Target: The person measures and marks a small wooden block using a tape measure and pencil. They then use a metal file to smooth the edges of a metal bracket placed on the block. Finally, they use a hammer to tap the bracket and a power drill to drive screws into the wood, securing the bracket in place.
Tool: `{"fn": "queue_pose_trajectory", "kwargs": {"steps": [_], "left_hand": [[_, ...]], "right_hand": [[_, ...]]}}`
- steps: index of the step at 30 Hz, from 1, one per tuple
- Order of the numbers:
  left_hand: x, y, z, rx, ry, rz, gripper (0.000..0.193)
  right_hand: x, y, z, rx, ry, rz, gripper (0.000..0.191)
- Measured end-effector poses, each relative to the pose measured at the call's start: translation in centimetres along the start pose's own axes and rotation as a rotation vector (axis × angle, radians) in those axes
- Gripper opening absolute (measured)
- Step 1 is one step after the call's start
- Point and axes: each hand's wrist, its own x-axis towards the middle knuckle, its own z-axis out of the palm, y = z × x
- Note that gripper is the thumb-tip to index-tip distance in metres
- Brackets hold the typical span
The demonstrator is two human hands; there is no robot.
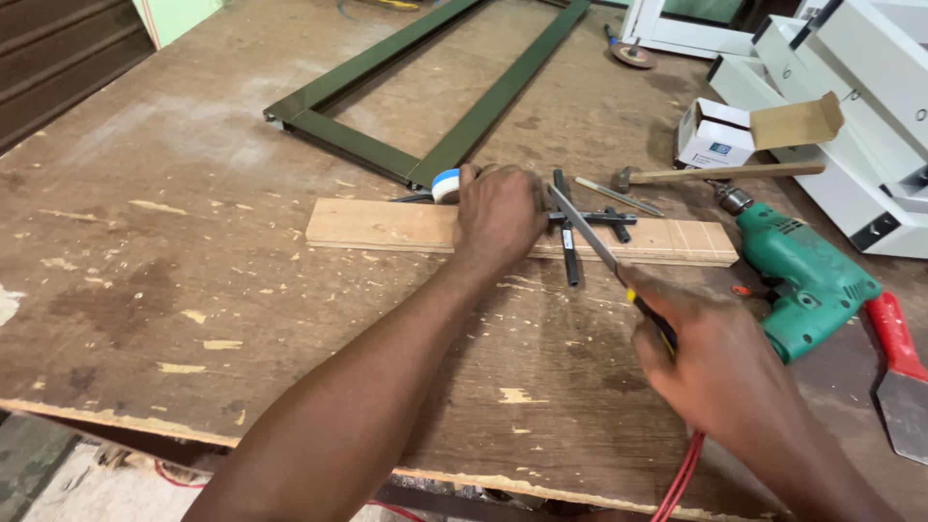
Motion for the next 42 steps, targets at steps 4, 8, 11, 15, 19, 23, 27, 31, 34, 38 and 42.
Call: {"fn": "queue_pose_trajectory", "kwargs": {"steps": [4, 8, 11, 15, 19, 23, 27, 31, 34, 38, 42], "left_hand": [[0.1, -0.1, 0.2, 0.023, -0.02, -0.004, 0.007], [0.2, 0.0, 0.2, 0.017, -0.012, -0.016, 0.008], [0.1, -0.1, 0.3, 0.014, 0.001, -0.002, 0.007], [0.3, -0.4, 0.8, 0.045, -0.007, 0.017, 0.007], [0.3, -0.5, 0.9, 0.032, 0.007, 0.028, 0.007], [0.2, -0.5, 0.5, 0.033, 0.009, 0.001, 0.006], [0.2, -0.5, 0.6, 0.031, -0.005, 0.01, 0.009], [0.5, -0.5, 0.9, 0.067, -0.055, 0.011, 0.009], [0.5, -0.2, 0.8, 0.052, -0.049, 0.012, 0.008], [0.1, -0.2, 0.1, 0.076, 0.005, 0.033, 0.008], [-0.5, 0.4, 0.5, 0.005, -0.017, 0.104, 0.012]], "right_hand": [[3.3, -0.4, 0.9, -0.148, -0.09, 0.032, 0.059], [2.4, 0.1, 1.0, -0.121, 0.006, -0.055, 0.055], [-0.5, 0.2, -0.2, -0.107, 0.012, -0.092, 0.05], [-0.6, -0.1, -0.6, -0.062, 0.056, -0.138, 0.058], [4.3, 0.1, 1.5, -0.216, -0.087, 0.005, 0.053], [4.5, 0.6, 2.6, -0.027, 0.129, -0.229, 0.057], [-0.3, 0.2, 0.9, -0.058, 0.052, -0.098, 0.064], [-0.4, -1.0, -0.3, 0.045, 0.161, -0.223, 0.054], [3.3, -1.6, 0.5, -0.101, 0.041, -0.057, 0.057], [4.7, -1.1, 1.7, -0.048, 0.061, -0.09, 0.052], [2.7, -0.6, 1.8, -0.098, 0.023, 0.002, 0.058]]}}
